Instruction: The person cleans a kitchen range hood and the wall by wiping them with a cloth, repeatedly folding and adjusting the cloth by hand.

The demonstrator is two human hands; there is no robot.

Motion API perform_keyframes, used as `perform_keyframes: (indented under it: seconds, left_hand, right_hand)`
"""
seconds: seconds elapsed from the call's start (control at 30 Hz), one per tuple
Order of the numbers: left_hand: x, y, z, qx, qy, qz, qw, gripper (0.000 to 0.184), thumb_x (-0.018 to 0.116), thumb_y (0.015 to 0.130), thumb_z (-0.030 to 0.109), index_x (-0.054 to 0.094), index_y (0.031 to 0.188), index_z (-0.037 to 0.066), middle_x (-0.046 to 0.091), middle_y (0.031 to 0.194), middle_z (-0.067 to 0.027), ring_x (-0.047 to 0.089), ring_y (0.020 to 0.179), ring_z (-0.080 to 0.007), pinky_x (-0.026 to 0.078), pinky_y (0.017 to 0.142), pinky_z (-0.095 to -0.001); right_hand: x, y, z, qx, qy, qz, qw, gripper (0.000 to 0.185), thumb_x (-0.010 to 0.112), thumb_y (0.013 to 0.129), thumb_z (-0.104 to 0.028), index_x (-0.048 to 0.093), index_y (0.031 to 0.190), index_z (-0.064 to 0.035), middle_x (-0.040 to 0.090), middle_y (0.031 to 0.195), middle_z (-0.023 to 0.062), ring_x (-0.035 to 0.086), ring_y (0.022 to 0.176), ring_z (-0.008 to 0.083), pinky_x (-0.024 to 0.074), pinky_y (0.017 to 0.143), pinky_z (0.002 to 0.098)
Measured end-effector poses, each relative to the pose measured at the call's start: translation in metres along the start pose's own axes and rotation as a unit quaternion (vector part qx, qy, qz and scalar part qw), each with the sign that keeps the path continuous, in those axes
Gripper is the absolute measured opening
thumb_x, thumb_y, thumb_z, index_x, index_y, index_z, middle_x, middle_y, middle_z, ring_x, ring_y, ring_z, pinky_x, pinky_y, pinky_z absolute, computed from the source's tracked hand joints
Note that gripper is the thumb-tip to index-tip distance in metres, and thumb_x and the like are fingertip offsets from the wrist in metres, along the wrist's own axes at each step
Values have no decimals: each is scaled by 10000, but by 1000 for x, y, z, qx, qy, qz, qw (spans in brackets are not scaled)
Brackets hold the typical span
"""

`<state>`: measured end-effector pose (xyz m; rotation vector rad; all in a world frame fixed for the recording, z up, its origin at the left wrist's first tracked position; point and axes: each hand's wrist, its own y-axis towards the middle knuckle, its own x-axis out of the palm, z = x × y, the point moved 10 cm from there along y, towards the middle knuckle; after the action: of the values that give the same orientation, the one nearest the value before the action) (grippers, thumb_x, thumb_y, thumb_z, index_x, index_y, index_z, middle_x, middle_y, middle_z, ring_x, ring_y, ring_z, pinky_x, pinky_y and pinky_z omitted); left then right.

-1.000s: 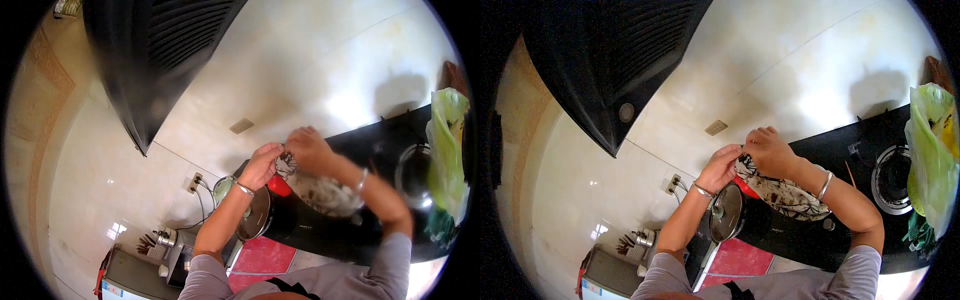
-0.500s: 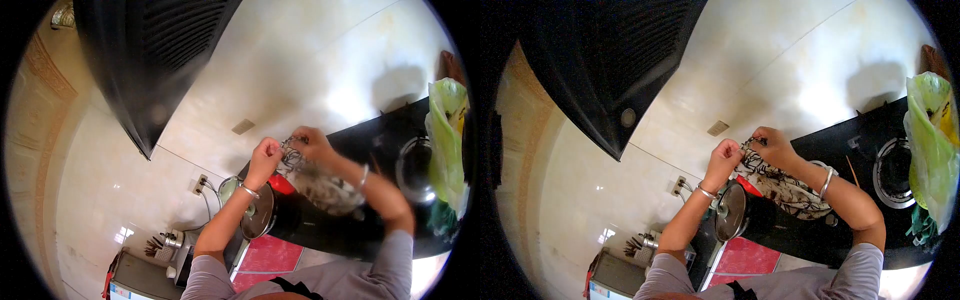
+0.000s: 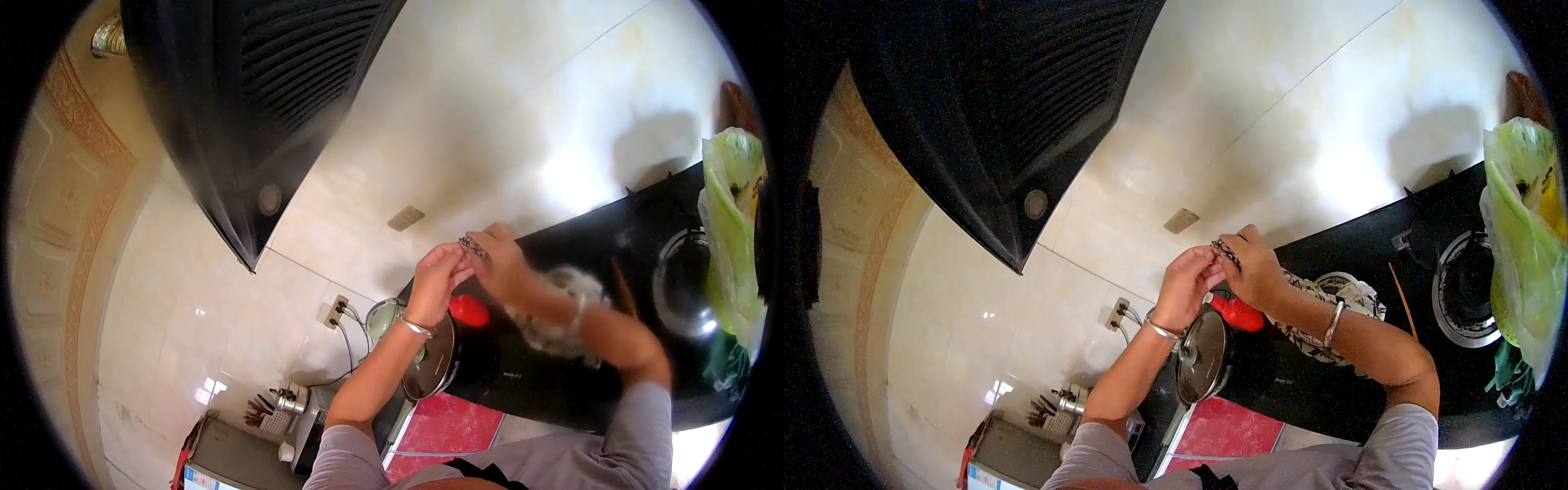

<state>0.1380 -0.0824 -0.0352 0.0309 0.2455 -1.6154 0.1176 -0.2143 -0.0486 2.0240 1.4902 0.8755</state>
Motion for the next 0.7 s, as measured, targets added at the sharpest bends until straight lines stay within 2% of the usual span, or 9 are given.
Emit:
perform_keyframes:
  seconds: [0.07, 0.17, 0.27, 0.37, 0.47, 0.57, 0.7]
  left_hand:
    - [5, -2, 6, 42, 70, -13, 997, 108, 518, 864, 63, 555, 961, 34, 579, 848, -28, 563, 786, -102, 502, 641, -230]
    - [2, -6, 25, 144, 123, 38, 981, 155, 539, 855, 53, 551, 1008, 34, 587, 863, -20, 563, 785, -91, 490, 625, -214]
    - [2, -1, 24, 115, 165, 8, 979, 189, 559, 844, 47, 548, 1032, 45, 589, 863, -9, 558, 790, -77, 473, 600, -200]
    - [0, 2, 29, 127, 194, 9, 973, 182, 570, 842, 60, 546, 1022, 42, 585, 829, 5, 550, 758, -64, 458, 581, -195]
    - [1, 6, 35, 138, 216, 5, 967, 177, 581, 834, 53, 547, 1008, 44, 584, 799, 6, 545, 723, -64, 461, 583, -203]
    - [7, 6, 45, 168, 177, -3, 970, 151, 592, 821, 33, 555, 966, 42, 589, 795, -1, 542, 701, -67, 464, 583, -210]
    - [6, 7, 53, 177, 216, 8, 960, 98, 584, 811, -6, 555, 898, 28, 590, 808, -28, 552, 693, -84, 489, 609, -228]
  right_hand:
    - [-1, 2, 3, 1, 9, 4, 1000, 269, 553, 717, 23, 554, 985, 21, 520, 880, 191, 526, 759, 358, 445, 659, 392]
    - [-3, 10, -6, -56, 30, -2, 998, 244, 535, 720, 36, 566, 961, 8, 527, 834, 170, 527, 738, 352, 440, 646, 392]
    - [-1, 17, -5, -51, 44, -18, 998, 202, 536, 715, 37, 565, 910, -9, 524, 797, 156, 526, 716, 344, 431, 628, 394]
    - [-12, 25, -5, -11, 80, 35, 996, 157, 527, 713, 40, 555, 855, -23, 518, 781, 153, 528, 705, 337, 427, 600, 393]
    - [-11, 29, -6, -4, 52, -11, 999, 123, 540, 716, 26, 543, 822, -36, 519, 791, 144, 535, 713, 332, 434, 597, 386]
    - [-12, 33, -9, -4, 52, -24, 998, 131, 565, 720, -7, 550, 840, -58, 521, 803, 137, 541, 720, 328, 441, 610, 382]
    - [-9, 38, -8, 7, 44, -42, 998, 128, 598, 720, -55, 552, 838, -69, 517, 803, 130, 544, 734, 321, 446, 631, 383]
